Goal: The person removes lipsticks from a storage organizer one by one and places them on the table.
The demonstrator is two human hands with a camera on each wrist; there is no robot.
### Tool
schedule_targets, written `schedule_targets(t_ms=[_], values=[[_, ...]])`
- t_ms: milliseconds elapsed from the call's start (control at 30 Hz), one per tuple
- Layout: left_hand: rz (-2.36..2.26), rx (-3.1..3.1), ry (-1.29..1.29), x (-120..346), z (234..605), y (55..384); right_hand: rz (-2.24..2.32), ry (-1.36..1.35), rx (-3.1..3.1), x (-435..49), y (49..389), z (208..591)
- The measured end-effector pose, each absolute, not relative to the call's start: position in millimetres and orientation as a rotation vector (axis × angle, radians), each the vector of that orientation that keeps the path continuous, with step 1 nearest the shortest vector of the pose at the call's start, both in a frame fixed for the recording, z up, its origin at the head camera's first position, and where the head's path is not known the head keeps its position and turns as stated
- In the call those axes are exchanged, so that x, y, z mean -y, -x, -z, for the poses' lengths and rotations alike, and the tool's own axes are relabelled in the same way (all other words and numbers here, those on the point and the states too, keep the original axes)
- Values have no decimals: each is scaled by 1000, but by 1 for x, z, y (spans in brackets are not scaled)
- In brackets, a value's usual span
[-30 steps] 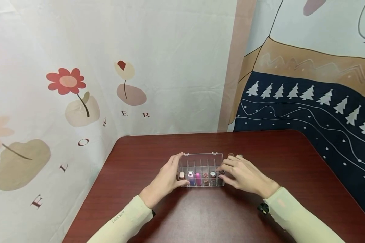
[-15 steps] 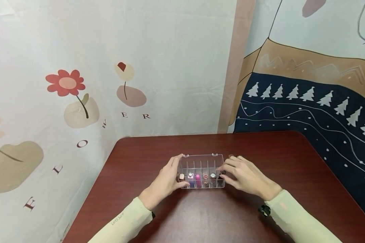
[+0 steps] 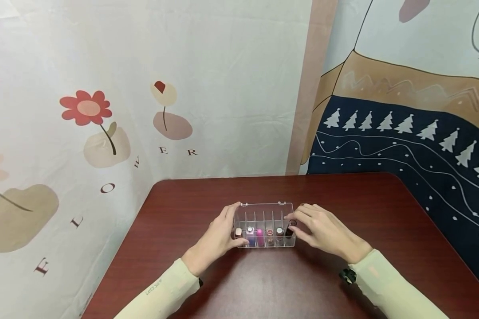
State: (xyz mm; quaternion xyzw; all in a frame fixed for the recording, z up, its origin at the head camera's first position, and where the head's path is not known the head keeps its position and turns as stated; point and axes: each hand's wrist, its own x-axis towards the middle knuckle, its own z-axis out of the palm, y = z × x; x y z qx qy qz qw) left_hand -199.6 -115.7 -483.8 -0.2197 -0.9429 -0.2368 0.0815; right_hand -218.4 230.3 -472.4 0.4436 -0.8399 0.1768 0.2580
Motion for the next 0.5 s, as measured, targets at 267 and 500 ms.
schedule_targets(t_ms=[267,500], values=[[715,2846,629,115,483,199,-557,-1172,2309,-232,216,468],[715,2846,627,116,483,199,-582,-1179,2257,-235,215,463]])
